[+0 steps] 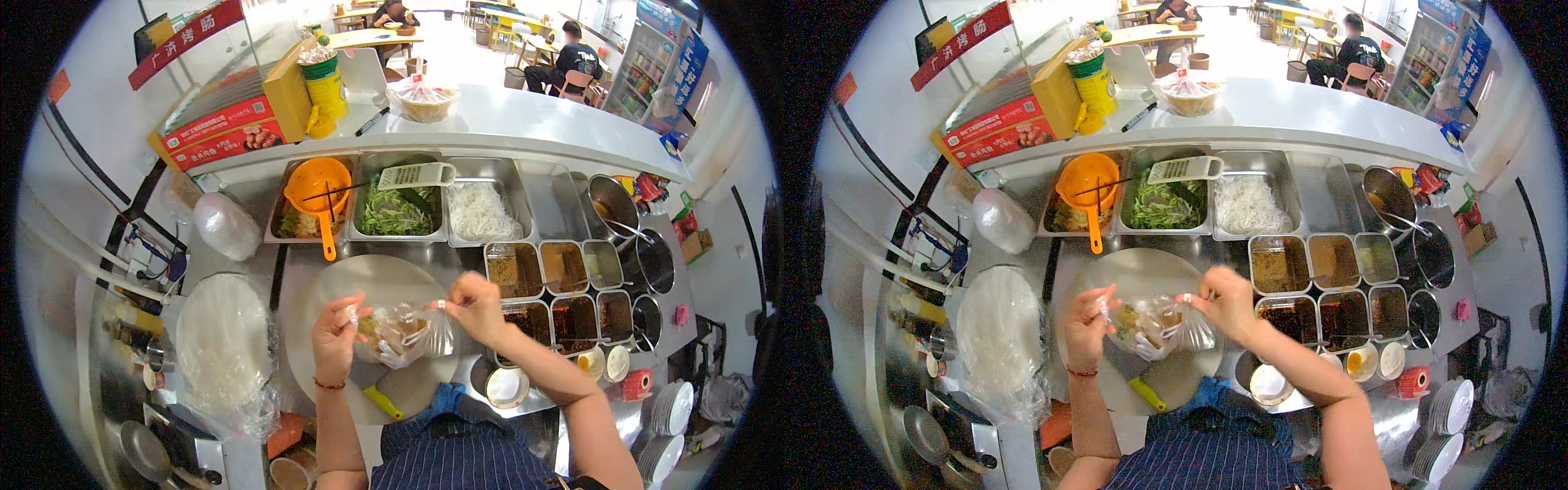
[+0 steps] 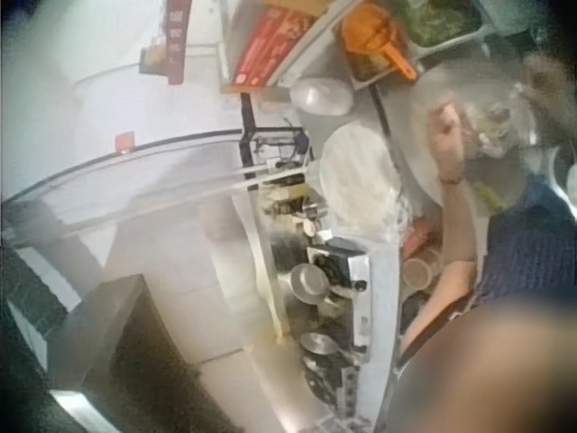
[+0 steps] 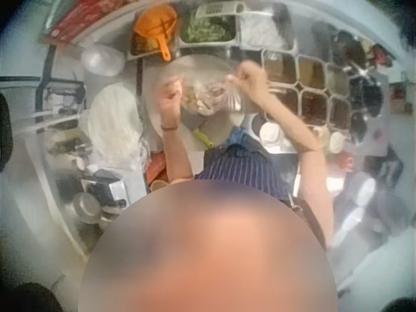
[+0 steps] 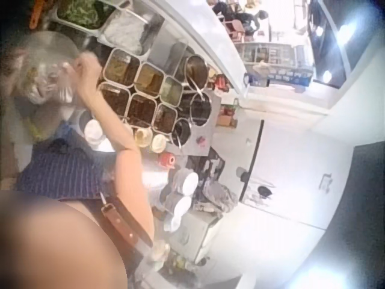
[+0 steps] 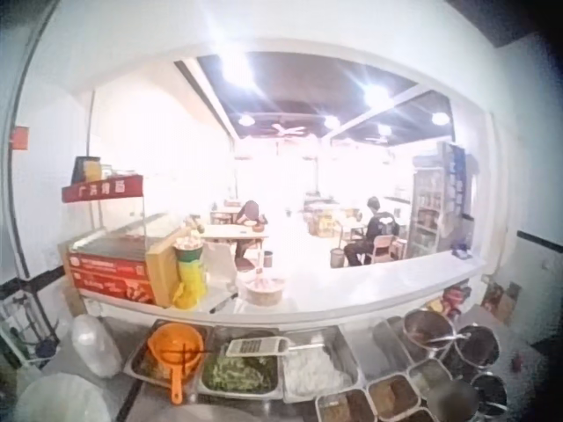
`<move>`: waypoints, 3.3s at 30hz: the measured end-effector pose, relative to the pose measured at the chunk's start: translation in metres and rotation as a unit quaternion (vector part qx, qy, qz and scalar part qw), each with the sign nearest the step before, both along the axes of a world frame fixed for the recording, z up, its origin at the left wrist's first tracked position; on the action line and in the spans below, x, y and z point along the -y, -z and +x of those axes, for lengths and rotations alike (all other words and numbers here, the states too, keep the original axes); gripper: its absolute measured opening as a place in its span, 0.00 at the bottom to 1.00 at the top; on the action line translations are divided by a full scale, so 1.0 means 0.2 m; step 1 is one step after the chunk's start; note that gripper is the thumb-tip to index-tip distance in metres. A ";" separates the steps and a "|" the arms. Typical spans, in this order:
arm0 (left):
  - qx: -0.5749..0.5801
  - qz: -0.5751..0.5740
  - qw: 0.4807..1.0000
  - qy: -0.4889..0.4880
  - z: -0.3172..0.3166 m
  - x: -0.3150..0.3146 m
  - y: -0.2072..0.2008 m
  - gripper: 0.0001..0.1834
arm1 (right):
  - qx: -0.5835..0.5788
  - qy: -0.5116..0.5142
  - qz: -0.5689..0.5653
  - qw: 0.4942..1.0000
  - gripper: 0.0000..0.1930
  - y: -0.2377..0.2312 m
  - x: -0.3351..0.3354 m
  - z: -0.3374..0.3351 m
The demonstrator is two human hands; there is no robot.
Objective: The person assembles noodle dishes by layering noodles, shredded vegetables, and sauces into bowls, then transfers the contents into plastic bags. The person also grates green vegetables into a container using a handheld grater.
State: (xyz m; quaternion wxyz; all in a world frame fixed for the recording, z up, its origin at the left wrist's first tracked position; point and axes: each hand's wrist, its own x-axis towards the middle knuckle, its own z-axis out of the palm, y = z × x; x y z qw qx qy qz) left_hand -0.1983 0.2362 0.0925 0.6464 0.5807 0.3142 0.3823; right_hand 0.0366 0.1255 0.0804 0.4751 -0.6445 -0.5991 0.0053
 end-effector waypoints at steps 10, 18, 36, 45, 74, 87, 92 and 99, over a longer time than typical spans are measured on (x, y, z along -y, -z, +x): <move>-0.055 -0.020 0.993 0.107 0.18 0.20 0.31 0.49 | -0.029 -0.020 -0.079 0.996 0.24 0.16 -0.12 -0.28; -0.094 -0.072 0.993 -0.013 0.16 -0.11 0.45 0.14 | -0.217 -0.081 -0.183 0.956 0.09 0.32 0.04 -0.28; 0.131 -0.469 0.823 0.293 -0.25 0.04 0.64 0.19 | -0.741 -0.227 -0.255 0.579 0.28 0.74 0.08 -0.29; -0.188 0.298 0.929 0.111 0.00 0.08 0.61 0.07 | -0.727 0.104 -0.123 0.668 0.10 0.35 -0.03 -0.44; -0.104 -0.129 0.985 -0.042 -0.20 -0.02 0.46 0.15 | -0.312 -0.132 -0.415 0.844 0.21 -0.36 -0.26 0.13; -0.101 -0.138 0.978 -0.117 -0.22 -0.08 0.76 0.09 | -0.201 0.254 0.083 0.942 0.16 -1.14 -0.95 1.50; -0.116 -0.159 0.974 -0.111 -0.20 -0.12 0.78 0.09 | -0.410 0.238 0.037 0.880 0.27 -0.70 -0.95 1.82; -0.138 -0.155 0.967 -0.151 -0.26 -0.09 0.67 0.10 | 0.147 0.244 -0.251 0.925 0.27 -0.03 -0.93 1.74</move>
